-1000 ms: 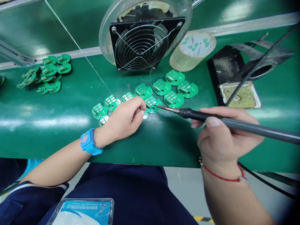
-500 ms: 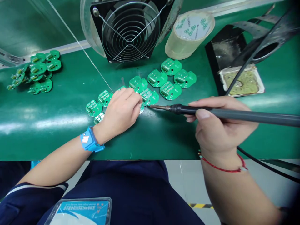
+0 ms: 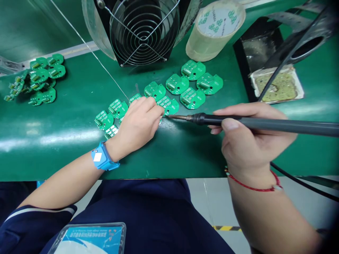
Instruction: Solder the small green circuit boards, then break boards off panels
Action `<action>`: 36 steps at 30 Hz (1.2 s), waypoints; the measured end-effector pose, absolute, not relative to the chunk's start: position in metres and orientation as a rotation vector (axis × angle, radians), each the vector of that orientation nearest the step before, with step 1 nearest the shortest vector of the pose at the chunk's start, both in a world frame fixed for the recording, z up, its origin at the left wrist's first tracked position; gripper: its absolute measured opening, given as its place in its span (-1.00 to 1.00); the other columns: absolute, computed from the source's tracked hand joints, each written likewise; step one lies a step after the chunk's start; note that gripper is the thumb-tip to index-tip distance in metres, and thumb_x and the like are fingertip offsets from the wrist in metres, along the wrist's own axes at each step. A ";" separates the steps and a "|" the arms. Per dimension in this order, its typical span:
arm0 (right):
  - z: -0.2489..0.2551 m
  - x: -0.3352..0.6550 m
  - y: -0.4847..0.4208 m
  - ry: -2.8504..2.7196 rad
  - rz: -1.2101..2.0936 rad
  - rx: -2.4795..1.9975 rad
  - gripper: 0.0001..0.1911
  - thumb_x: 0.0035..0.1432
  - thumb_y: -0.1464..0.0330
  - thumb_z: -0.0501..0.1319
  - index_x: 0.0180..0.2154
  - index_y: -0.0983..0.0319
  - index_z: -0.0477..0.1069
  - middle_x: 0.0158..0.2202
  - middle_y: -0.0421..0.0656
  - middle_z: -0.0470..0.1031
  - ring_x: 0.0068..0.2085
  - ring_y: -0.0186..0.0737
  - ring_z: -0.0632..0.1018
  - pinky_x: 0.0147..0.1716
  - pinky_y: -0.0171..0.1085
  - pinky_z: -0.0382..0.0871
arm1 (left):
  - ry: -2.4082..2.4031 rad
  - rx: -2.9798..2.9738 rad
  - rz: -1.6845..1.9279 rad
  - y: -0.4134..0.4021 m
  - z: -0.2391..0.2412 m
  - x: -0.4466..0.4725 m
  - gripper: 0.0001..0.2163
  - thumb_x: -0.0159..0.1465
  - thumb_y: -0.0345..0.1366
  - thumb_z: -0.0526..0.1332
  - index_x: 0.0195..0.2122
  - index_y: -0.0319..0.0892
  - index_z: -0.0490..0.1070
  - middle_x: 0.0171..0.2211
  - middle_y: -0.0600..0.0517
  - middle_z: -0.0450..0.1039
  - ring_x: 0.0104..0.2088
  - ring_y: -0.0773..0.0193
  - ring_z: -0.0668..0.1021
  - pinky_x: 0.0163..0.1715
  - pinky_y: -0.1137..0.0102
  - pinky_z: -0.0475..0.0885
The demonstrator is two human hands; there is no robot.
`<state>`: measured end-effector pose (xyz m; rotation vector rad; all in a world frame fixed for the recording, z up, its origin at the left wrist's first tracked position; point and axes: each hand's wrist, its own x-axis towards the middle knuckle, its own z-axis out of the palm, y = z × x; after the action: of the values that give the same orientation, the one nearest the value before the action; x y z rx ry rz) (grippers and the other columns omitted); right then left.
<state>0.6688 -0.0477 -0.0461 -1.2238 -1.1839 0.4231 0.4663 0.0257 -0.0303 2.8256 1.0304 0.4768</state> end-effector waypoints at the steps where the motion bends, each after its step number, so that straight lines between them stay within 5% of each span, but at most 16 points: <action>1: -0.045 0.669 -0.048 -1.182 0.422 -1.228 -0.88 0.04 0.35 0.26 -0.32 0.12 0.56 -0.62 -0.30 0.43 -0.63 -0.30 0.43 -0.70 -0.27 0.25 | 1.023 2.819 0.494 0.026 -0.030 0.466 -0.79 0.34 -0.42 0.00 -0.31 -0.17 0.42 -0.35 -0.03 0.41 -0.30 0.21 0.43 -0.27 0.27 0.33; 36: -0.048 0.668 -0.047 -1.203 0.344 -1.204 -0.89 0.07 0.38 0.26 -0.33 0.24 0.54 -0.54 -0.28 0.47 -0.58 -0.38 0.45 -0.62 -0.31 0.27 | 1.002 2.981 0.319 0.021 -0.029 0.475 -0.78 0.40 -0.43 -0.09 -0.10 -0.20 0.31 -0.37 -0.01 0.40 -0.25 0.20 0.47 -0.22 0.30 0.32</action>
<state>0.6680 -0.0467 -0.0476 -1.2040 -1.2034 0.3440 0.4746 0.0215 -0.0295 2.9808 1.0019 0.3187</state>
